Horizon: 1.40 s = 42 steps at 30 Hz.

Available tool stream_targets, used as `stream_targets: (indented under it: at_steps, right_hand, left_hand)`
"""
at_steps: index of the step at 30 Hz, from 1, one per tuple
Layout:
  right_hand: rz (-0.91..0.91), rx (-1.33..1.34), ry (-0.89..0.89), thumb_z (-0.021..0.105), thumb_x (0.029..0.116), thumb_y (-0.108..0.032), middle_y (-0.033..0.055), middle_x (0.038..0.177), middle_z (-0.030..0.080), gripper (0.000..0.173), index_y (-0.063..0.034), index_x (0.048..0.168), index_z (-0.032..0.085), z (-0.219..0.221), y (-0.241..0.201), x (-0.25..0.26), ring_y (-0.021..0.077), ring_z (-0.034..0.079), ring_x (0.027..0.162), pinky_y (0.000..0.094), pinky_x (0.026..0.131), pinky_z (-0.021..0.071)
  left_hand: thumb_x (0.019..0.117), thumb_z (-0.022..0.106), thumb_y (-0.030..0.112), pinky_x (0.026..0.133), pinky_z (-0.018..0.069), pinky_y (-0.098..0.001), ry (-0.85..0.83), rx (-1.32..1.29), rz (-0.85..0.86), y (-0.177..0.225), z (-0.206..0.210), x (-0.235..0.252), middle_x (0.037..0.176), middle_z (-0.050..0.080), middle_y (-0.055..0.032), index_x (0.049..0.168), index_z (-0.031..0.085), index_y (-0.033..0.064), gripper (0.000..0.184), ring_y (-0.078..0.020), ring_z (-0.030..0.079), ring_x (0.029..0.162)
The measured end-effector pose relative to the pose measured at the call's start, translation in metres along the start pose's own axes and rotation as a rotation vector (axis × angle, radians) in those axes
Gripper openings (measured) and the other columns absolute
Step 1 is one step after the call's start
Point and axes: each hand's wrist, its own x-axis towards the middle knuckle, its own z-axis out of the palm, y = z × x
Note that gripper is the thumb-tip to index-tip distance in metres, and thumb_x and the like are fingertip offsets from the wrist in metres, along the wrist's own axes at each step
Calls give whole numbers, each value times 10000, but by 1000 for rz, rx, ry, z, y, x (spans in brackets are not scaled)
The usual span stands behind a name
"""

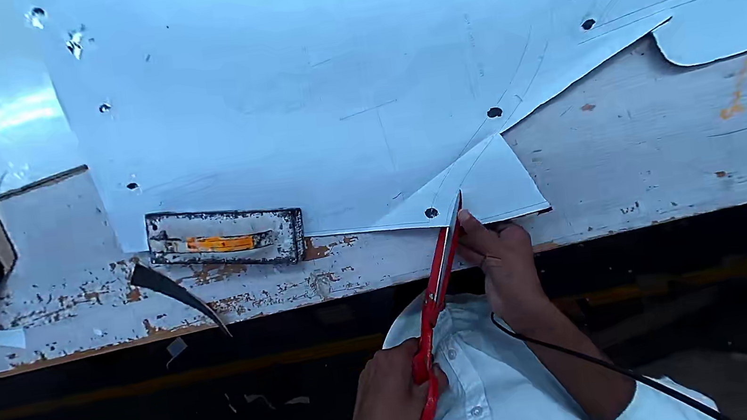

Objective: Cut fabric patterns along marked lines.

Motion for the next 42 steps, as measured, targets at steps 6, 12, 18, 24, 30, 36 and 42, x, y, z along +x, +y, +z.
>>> stream_targets:
  at_steps: [6, 12, 18, 24, 30, 36, 42]
  right_hand:
    - [40, -53, -3, 684, 984, -111, 40, 940, 764, 113, -51, 1077, 662, 2, 4, 2, 134, 758, 836, 297, 788, 638]
    - [51, -12, 71, 697, 947, -11, 75, 885, 773, 89, -2, 1030, 665, 6, 4, 6, 158, 766, 778, 299, 757, 648]
    - [66, -35, 88, 682, 950, 13, 88, 868, 769, 66, 17, 1015, 671, 6, 2, 7, 153, 761, 778, 296, 768, 642]
    - [67, -19, 94, 689, 946, 3, 85, 886, 772, 84, 10, 1027, 667, 6, 2, 7, 156, 765, 787, 297, 771, 645]
    - [60, -13, 98, 686, 947, 8, 92, 873, 770, 64, 15, 1009, 670, 7, 2, 7, 157, 764, 771, 291, 766, 645]
    - [48, -16, 105, 688, 945, 11, 90, 868, 767, 61, 19, 1002, 669, 8, 3, 7, 155, 764, 782, 290, 772, 645]
    - [18, -11, 109, 696, 936, 20, 95, 863, 768, 58, 24, 990, 676, 8, 6, 6, 158, 762, 770, 294, 769, 645]
  left_hand:
    - [920, 648, 305, 772, 563, -552, 39, 68, 16, -1, -3, -1, 920, 743, -141, 1085, 734, 31, 331, -331, 729, 886]
    - [931, 631, 281, 740, 556, -544, 50, 90, 33, 6, -1, 0, 887, 726, -156, 1075, 724, 11, 320, -351, 721, 863]
    - [936, 653, 269, 785, 549, -535, -26, 137, -32, 18, -4, 4, 958, 724, -166, 1129, 702, 6, 330, -358, 711, 924]
    - [928, 667, 263, 744, 553, -540, 0, 106, 2, 19, 1, 4, 921, 721, -159, 1118, 706, 12, 318, -358, 712, 868]
    - [933, 658, 273, 727, 546, -522, 12, 98, -10, 22, 4, 5, 894, 721, -138, 1107, 721, 28, 307, -338, 710, 848]
    - [907, 683, 275, 685, 540, -505, 85, 109, -2, 18, 6, 5, 811, 717, -119, 1046, 748, 47, 274, -319, 713, 786]
    - [934, 639, 284, 772, 553, -500, -37, 35, -12, 13, 4, 10, 920, 744, -92, 1151, 736, 72, 319, -280, 717, 872]
